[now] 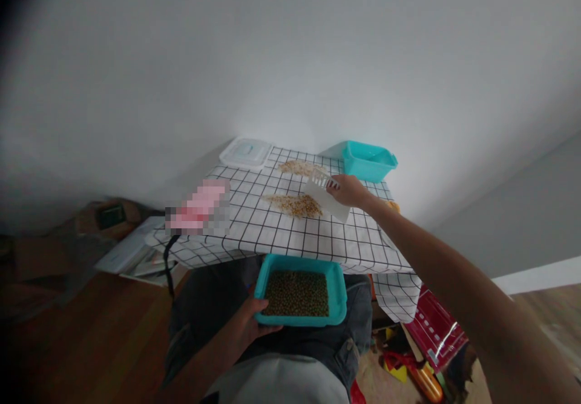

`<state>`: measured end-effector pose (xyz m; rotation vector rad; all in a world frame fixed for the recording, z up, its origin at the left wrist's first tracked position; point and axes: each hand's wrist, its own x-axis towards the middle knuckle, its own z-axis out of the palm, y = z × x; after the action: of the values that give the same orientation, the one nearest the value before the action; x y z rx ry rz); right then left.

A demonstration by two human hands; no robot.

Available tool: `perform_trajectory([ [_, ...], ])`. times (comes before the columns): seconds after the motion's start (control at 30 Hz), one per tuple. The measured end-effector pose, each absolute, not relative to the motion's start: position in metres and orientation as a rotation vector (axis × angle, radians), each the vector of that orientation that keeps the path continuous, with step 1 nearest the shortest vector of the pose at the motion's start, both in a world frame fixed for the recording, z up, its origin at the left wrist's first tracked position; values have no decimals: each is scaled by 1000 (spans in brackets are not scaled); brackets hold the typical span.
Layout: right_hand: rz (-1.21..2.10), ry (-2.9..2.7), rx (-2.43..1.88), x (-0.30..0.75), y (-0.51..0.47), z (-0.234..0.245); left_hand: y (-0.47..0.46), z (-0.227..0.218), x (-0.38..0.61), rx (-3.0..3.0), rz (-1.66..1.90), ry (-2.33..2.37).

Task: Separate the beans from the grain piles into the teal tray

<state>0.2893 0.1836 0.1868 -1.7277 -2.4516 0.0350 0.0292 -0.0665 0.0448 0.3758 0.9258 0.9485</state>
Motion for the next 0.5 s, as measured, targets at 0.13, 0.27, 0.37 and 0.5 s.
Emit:
perform_trajectory([
  [0.13,83,-2479,-1651,276,173,188,-66,35,27,340,924,948],
  [0.27,110,-2509,-1580,276,159,196,-65,32,26,366,884,936],
  [0.37,108,-2531,-1541,280,149,200,-64,34,26,382,870,927],
  [0.5,120,-2525,-1524,288,143,202,-62,38,27,344,891,928],
])
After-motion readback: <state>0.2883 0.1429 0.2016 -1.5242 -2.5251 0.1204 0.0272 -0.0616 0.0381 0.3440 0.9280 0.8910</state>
